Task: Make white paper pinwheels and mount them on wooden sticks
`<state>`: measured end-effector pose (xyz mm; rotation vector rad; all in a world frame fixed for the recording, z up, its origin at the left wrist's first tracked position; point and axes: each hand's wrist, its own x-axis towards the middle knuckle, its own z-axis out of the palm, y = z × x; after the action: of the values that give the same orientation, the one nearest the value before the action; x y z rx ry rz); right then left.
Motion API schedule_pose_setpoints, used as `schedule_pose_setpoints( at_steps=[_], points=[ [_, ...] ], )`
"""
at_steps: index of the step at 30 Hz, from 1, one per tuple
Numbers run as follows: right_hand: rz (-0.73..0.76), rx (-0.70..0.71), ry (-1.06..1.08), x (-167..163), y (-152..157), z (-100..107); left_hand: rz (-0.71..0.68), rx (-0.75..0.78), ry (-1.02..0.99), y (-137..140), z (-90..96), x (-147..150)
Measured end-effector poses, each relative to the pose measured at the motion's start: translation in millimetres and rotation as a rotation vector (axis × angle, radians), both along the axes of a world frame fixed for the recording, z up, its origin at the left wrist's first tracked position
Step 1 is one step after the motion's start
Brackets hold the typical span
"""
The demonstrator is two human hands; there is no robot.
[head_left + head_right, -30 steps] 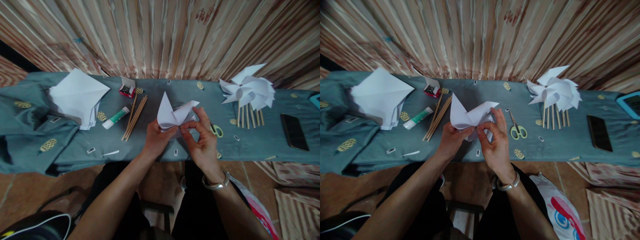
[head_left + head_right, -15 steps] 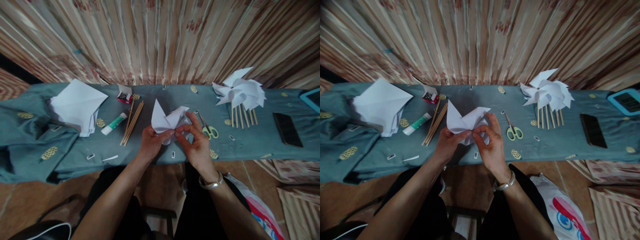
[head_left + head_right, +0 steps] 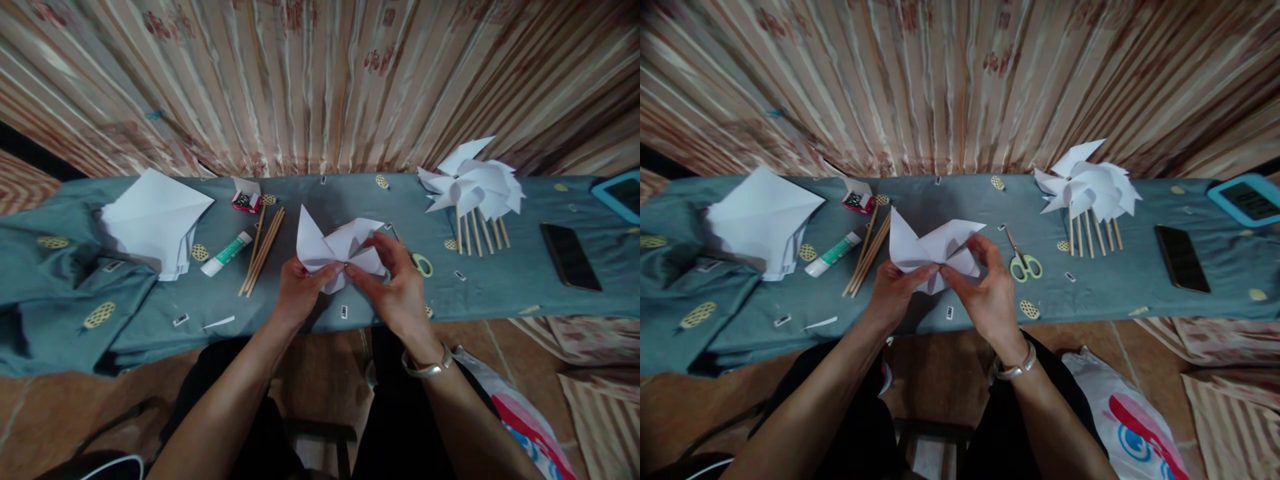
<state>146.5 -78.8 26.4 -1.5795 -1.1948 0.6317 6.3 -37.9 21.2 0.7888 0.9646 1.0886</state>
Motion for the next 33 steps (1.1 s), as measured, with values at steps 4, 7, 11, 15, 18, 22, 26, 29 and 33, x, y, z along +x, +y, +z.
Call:
schedule_pose_setpoints(
  at_steps=[4, 7, 11, 15, 18, 22, 26, 29, 33],
  points=[
    [0.045, -0.058, 0.126, 1.7, -0.9, 3.0, -0.005, -0.021, -0.013, -1.3, -1.1, 1.2],
    [0.055, -0.103, 0.199, 1.8, -1.1, 5.0, -0.011, -0.023, -0.018, -1.9, -1.6, 1.8],
    [0.051, -0.16, 0.282, 0.9, -0.4, 6.4, -0.014, -0.022, -0.014, -2.2, -1.9, 2.5],
    [0.033, -0.165, 0.286, 0.9, -0.2, 7.4, -0.005, -0.027, -0.017, -2.1, -1.3, 3.2],
    [0.072, -0.176, 0.25, 3.1, -0.2, 9.1, 0.001, -0.034, -0.029, -1.5, -0.9, 2.9],
    [0.128, -0.229, 0.365, 6.6, 1.1, 10.6, -0.004, -0.031, -0.024, -1.3, -1.3, 2.2],
    [0.142, -0.254, 0.461, 7.8, 3.3, 10.7, -0.009, -0.021, 0.001, -2.3, -2.2, 2.6],
    [0.149, -0.243, 0.47, 7.5, 4.4, 11.1, -0.013, -0.013, 0.011, -2.6, -3.7, 3.0],
    [0.163, -0.249, 0.5, 7.5, 5.3, 11.5, 0.004, 0.004, 0.04, -2.6, -5.7, 2.8]
  ],
)
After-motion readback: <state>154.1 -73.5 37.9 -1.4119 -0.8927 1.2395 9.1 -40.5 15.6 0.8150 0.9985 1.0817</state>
